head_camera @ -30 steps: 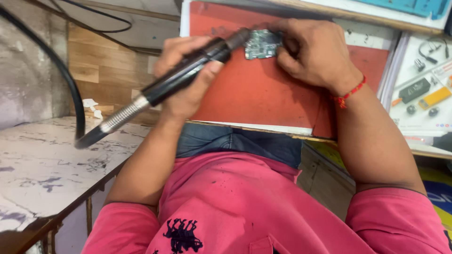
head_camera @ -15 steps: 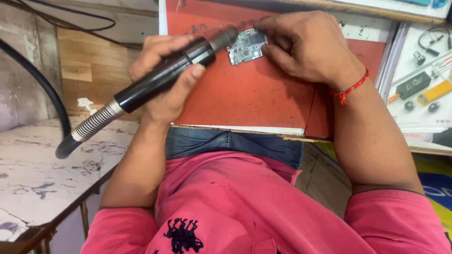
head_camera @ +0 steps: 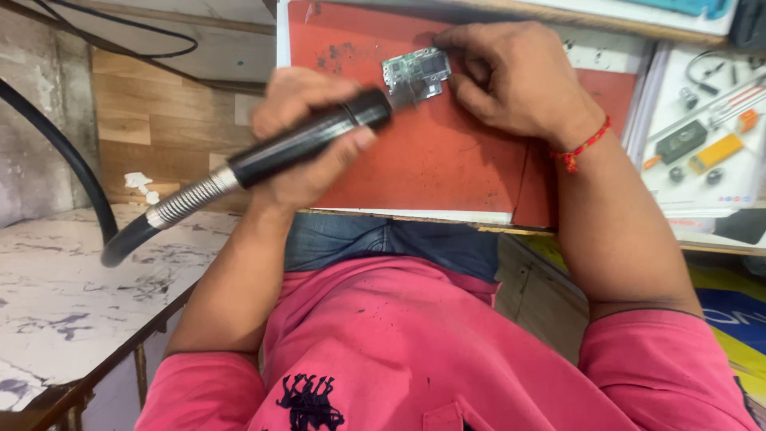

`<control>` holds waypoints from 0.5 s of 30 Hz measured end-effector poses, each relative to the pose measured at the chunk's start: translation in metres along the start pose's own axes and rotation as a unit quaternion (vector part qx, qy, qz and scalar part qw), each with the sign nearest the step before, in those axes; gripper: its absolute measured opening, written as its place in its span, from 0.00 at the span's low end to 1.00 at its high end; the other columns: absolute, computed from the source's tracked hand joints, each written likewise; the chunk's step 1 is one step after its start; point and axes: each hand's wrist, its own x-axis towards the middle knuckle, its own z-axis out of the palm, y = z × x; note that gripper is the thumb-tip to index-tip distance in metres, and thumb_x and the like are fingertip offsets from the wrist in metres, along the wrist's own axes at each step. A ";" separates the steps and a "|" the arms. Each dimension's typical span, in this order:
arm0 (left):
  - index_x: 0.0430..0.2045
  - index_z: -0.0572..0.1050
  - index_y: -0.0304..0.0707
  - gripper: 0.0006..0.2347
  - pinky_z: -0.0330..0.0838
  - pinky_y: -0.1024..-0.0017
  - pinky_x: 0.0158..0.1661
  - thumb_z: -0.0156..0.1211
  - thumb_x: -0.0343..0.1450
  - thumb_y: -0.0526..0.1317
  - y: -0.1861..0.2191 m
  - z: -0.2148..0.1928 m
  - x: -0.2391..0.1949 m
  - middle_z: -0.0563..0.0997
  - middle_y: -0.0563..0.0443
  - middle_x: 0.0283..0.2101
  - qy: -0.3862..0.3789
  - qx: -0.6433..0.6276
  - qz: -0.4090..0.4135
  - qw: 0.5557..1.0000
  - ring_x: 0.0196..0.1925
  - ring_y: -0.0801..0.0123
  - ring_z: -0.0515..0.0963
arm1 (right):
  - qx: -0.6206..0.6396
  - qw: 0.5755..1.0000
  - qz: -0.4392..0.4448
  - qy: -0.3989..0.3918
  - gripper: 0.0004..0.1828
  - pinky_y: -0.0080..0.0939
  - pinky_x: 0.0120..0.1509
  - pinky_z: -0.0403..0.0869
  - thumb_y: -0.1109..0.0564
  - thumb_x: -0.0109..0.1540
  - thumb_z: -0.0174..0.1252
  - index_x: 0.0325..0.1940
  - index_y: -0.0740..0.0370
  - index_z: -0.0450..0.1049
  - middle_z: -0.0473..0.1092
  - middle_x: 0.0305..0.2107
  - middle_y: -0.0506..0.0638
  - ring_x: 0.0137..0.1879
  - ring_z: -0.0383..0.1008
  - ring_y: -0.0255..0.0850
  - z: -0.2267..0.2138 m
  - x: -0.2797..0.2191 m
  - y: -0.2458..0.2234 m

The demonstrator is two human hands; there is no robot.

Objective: The person sits on the floor and uses a hot air gun to heat a small circuit board placed on a red mat. They repeatedly direct hot air at different areas of the board while holding it steady with the other hand. The person also briefly uses a toothbrush to clean the board surface.

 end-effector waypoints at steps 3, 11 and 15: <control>0.45 0.78 0.33 0.16 0.73 0.68 0.52 0.74 0.71 0.44 0.001 -0.001 0.000 0.83 0.48 0.46 -0.014 0.014 0.001 1.000 0.46 0.63 0.81 | -0.006 1.000 0.011 -0.006 0.18 0.50 0.35 0.68 0.60 0.62 0.62 0.57 0.59 0.78 0.66 0.22 0.52 0.28 0.68 0.51 -0.001 0.004 -0.004; 0.48 0.77 0.35 0.16 0.74 0.69 0.53 0.72 0.73 0.46 0.000 -0.002 -0.006 0.81 0.48 0.48 0.060 -0.049 -0.087 0.993 0.46 0.65 0.80 | -0.009 1.000 0.017 -0.009 0.18 0.49 0.35 0.69 0.60 0.62 0.62 0.57 0.59 0.78 0.67 0.24 0.52 0.29 0.69 0.50 0.003 0.001 -0.001; 0.45 0.78 0.35 0.16 0.72 0.69 0.51 0.74 0.71 0.45 0.002 -0.002 -0.001 0.83 0.49 0.46 -0.012 0.019 -0.025 0.999 0.44 0.64 0.79 | -0.011 1.000 0.011 -0.004 0.18 0.48 0.36 0.69 0.60 0.62 0.62 0.58 0.58 0.78 0.67 0.24 0.51 0.30 0.70 0.50 0.001 -0.001 0.001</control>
